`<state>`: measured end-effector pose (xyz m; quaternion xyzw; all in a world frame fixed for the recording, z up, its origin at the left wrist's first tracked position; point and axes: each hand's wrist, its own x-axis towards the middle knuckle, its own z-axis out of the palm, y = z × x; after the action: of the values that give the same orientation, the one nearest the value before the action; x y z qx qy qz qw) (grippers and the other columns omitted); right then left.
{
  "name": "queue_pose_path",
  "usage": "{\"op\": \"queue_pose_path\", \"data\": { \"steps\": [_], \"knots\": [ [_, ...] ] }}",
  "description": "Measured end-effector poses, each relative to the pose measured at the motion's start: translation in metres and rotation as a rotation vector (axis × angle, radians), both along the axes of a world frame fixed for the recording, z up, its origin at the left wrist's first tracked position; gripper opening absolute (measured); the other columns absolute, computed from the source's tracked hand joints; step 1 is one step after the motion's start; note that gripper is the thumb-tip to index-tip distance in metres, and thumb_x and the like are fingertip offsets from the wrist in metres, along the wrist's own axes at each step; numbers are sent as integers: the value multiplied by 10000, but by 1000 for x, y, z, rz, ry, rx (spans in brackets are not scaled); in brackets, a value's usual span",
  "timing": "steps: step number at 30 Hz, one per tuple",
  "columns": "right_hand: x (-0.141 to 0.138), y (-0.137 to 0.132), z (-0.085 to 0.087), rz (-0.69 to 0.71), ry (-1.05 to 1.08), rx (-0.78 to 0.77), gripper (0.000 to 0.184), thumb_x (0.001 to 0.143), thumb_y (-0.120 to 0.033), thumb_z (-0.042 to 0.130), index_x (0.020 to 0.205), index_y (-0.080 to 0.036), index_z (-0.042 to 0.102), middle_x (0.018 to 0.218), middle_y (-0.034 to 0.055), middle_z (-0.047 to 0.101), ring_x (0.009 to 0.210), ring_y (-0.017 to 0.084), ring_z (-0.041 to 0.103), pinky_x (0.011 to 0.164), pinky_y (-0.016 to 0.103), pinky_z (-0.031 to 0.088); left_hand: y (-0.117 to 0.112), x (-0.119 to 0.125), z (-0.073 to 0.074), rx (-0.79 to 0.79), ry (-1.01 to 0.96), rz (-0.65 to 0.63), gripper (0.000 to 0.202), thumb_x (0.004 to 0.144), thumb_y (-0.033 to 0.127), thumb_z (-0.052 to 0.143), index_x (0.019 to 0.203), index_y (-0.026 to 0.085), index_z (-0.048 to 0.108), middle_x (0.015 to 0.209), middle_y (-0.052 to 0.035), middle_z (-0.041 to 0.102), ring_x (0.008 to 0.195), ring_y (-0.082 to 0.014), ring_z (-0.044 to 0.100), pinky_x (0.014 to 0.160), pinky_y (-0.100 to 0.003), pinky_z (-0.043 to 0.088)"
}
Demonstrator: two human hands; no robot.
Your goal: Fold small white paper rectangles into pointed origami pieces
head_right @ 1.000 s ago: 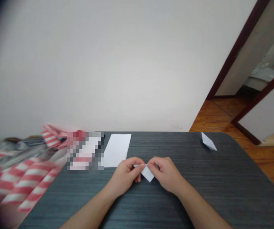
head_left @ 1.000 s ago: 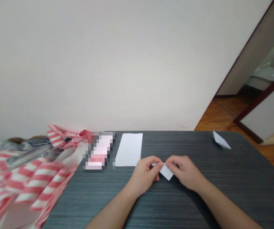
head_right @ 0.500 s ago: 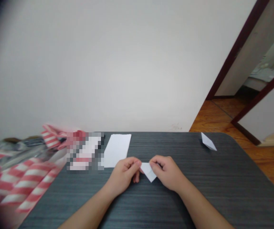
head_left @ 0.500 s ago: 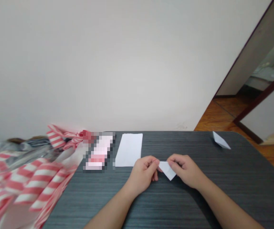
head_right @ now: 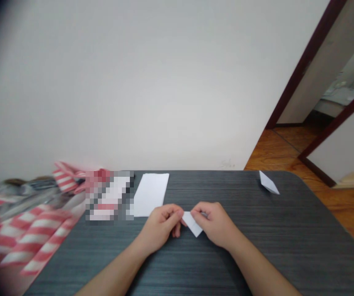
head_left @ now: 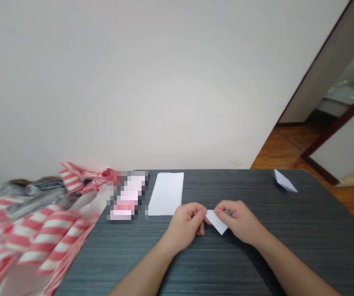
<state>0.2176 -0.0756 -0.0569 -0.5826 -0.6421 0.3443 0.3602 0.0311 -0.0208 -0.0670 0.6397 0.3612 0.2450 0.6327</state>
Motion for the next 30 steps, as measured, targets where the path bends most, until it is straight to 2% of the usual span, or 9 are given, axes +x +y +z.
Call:
{"op": "queue_pose_path", "data": {
  "steps": [7,12,18,23,30],
  "knots": [
    [5,-1,2,-39,48,-53,286,911,-311,493,705,-168,632,525,-28,536,486,112,476,491,214,359,0,2,2,-33,-35,70,336,864,444,529,735,151,629,446,15,567,416,-113,491,458,-211,365],
    [5,-2,3,-54,50,-42,300,911,-331,496,699,-169,632,531,-27,538,498,116,484,501,219,364,0,3,3,-58,-62,86,329,852,451,546,745,149,621,446,16,570,409,-112,492,455,-212,372],
    [8,-1,0,-36,119,-129,305,920,-351,485,724,-166,629,487,-36,518,442,105,456,454,209,334,-1,2,2,-49,-65,102,326,868,440,528,747,151,615,450,11,577,411,-114,498,455,-212,374],
    [9,-2,4,-32,101,-99,351,918,-360,494,640,-171,596,494,-30,526,470,110,474,483,216,351,-1,1,4,-64,-60,99,332,853,452,543,732,153,620,452,8,582,415,-116,508,455,-211,373],
    [9,-3,5,-30,135,-97,359,932,-354,479,656,-166,611,497,-29,529,461,107,463,482,219,352,-2,2,5,-37,-74,142,313,864,433,540,747,152,612,444,16,574,405,-112,493,452,-210,373]
  ]
}}
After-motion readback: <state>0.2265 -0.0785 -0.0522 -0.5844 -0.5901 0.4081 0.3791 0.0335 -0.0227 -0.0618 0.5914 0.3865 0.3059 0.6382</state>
